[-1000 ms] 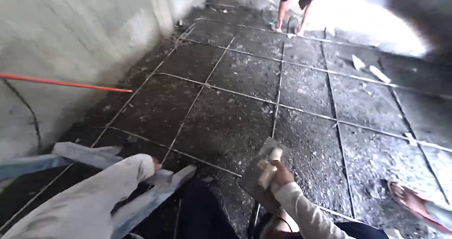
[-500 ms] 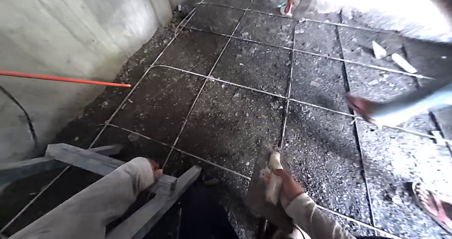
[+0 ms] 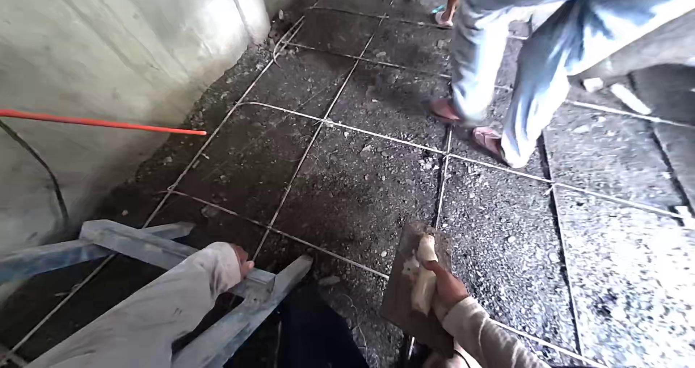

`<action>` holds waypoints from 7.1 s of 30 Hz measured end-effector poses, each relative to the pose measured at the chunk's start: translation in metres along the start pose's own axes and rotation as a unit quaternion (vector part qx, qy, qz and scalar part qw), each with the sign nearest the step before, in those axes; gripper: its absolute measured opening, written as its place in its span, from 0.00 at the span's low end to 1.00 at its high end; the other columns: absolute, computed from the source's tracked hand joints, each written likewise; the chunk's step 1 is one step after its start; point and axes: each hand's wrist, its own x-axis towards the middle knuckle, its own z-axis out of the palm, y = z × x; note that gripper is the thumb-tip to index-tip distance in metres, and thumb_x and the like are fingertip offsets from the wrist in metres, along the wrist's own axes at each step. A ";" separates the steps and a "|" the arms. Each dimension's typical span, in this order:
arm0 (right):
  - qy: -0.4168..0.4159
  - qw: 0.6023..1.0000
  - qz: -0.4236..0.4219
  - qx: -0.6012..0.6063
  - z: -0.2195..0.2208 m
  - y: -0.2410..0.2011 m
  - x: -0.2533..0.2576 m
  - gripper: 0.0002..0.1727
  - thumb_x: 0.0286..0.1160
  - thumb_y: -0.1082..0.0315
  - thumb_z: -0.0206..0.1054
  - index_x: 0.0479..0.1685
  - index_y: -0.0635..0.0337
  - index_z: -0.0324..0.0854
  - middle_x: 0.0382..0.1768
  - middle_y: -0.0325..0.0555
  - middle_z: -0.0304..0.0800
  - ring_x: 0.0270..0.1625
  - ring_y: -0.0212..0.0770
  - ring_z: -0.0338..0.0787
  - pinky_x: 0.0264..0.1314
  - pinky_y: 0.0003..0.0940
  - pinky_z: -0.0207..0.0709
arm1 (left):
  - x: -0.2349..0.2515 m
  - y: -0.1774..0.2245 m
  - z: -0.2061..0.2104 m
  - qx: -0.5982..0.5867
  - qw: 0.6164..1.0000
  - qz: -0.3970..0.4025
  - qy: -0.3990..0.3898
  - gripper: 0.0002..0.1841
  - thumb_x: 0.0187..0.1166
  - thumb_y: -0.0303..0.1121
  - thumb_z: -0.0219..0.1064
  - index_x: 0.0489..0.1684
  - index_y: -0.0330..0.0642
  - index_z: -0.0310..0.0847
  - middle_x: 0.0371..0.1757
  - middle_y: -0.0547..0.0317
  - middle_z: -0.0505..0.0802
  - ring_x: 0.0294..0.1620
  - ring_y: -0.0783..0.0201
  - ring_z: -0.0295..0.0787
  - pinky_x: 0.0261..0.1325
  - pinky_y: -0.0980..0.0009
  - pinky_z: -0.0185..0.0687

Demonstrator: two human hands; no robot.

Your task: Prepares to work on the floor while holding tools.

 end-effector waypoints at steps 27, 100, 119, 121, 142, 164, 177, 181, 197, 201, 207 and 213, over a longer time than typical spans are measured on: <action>0.011 0.998 -0.019 -0.060 -0.009 -0.011 -0.005 0.23 0.86 0.54 0.63 0.59 0.69 0.84 0.46 0.59 0.94 0.48 0.53 0.94 0.55 0.54 0.85 | 0.004 -0.001 0.006 -0.023 1.000 0.000 0.021 0.30 0.93 0.51 0.48 0.65 0.32 0.84 0.66 0.34 0.89 0.76 0.41 0.82 0.81 0.43 0.70; 0.014 1.000 -0.019 0.007 -0.016 -0.012 -0.001 0.23 0.85 0.55 0.64 0.61 0.69 0.82 0.45 0.58 0.95 0.45 0.52 0.95 0.50 0.51 0.89 | 0.001 0.001 0.006 -0.025 0.999 -0.009 0.027 0.30 0.93 0.53 0.48 0.64 0.33 0.84 0.64 0.34 0.90 0.74 0.42 0.84 0.79 0.42 0.72; 0.004 1.000 -0.026 0.009 -0.020 -0.007 -0.003 0.23 0.86 0.54 0.64 0.62 0.69 0.81 0.42 0.57 0.95 0.41 0.51 0.95 0.48 0.50 0.89 | 0.066 -0.032 0.054 -0.036 0.992 -0.008 0.117 0.31 0.87 0.58 0.53 0.52 0.38 0.91 0.55 0.39 0.94 0.66 0.43 0.90 0.72 0.39 0.78; 0.005 1.000 -0.026 0.013 -0.021 -0.006 -0.002 0.23 0.86 0.56 0.63 0.62 0.69 0.80 0.42 0.58 0.94 0.41 0.52 0.95 0.47 0.50 0.89 | 0.026 -0.013 0.026 -0.041 0.997 -0.005 0.063 0.30 0.91 0.54 0.50 0.61 0.34 0.86 0.62 0.36 0.91 0.72 0.43 0.85 0.78 0.42 0.73; 0.015 1.000 -0.025 0.009 -0.022 -0.005 -0.008 0.23 0.86 0.55 0.64 0.62 0.69 0.81 0.45 0.58 0.95 0.45 0.52 0.96 0.51 0.51 0.89 | 0.053 -0.025 0.041 -0.023 0.995 -0.004 0.100 0.31 0.88 0.58 0.51 0.52 0.37 0.90 0.54 0.38 0.94 0.64 0.44 0.90 0.71 0.41 0.79; 0.017 0.999 -0.032 0.004 -0.019 -0.006 -0.012 0.22 0.86 0.56 0.63 0.58 0.70 0.83 0.40 0.57 0.95 0.40 0.50 0.95 0.47 0.49 0.89 | -0.010 0.009 -0.002 -0.024 1.000 -0.011 0.017 0.31 0.94 0.52 0.45 0.67 0.31 0.82 0.67 0.33 0.89 0.76 0.43 0.82 0.81 0.43 0.70; 0.014 1.000 -0.025 0.010 -0.021 -0.002 -0.009 0.23 0.86 0.55 0.63 0.61 0.69 0.81 0.42 0.57 0.94 0.43 0.51 0.95 0.48 0.50 0.88 | 0.059 -0.022 0.043 -0.034 0.996 -0.028 0.075 0.31 0.89 0.57 0.51 0.57 0.37 0.88 0.59 0.37 0.93 0.69 0.42 0.87 0.74 0.39 0.75; 0.018 1.000 -0.025 0.004 -0.020 -0.003 -0.009 0.23 0.85 0.55 0.63 0.61 0.69 0.81 0.43 0.58 0.94 0.43 0.52 0.95 0.48 0.51 0.88 | 0.020 -0.007 0.020 -0.028 0.998 -0.011 0.056 0.31 0.92 0.55 0.48 0.62 0.33 0.86 0.62 0.35 0.91 0.72 0.42 0.85 0.77 0.41 0.73; 0.013 1.000 -0.020 -0.006 -0.017 -0.006 -0.011 0.23 0.86 0.54 0.63 0.62 0.68 0.81 0.44 0.57 0.95 0.43 0.51 0.95 0.48 0.51 0.88 | 0.003 0.001 0.008 -0.035 0.999 -0.009 0.031 0.31 0.93 0.53 0.47 0.64 0.31 0.83 0.65 0.34 0.89 0.74 0.42 0.83 0.79 0.43 0.71; 0.010 1.000 -0.019 -0.003 -0.018 -0.005 -0.011 0.24 0.85 0.55 0.64 0.63 0.68 0.81 0.45 0.58 0.94 0.44 0.52 0.95 0.49 0.52 0.88 | 0.055 -0.024 0.044 -0.027 0.995 -0.006 0.095 0.32 0.89 0.58 0.50 0.55 0.37 0.89 0.56 0.38 0.94 0.66 0.44 0.89 0.72 0.41 0.78; 0.010 0.999 -0.027 -0.031 -0.020 -0.005 -0.010 0.24 0.86 0.54 0.62 0.62 0.68 0.82 0.43 0.57 0.94 0.43 0.51 0.95 0.50 0.51 0.87 | 0.061 -0.024 0.047 -0.052 0.994 -0.031 0.088 0.30 0.89 0.57 0.53 0.56 0.38 0.89 0.59 0.37 0.93 0.69 0.42 0.87 0.74 0.38 0.75; 0.010 0.999 -0.024 -0.024 -0.021 -0.003 -0.011 0.23 0.87 0.54 0.62 0.60 0.68 0.83 0.42 0.56 0.95 0.42 0.50 0.95 0.48 0.49 0.89 | 0.028 -0.014 0.026 -0.017 0.997 -0.021 0.066 0.30 0.89 0.58 0.50 0.60 0.41 0.88 0.62 0.40 0.92 0.70 0.44 0.86 0.75 0.39 0.74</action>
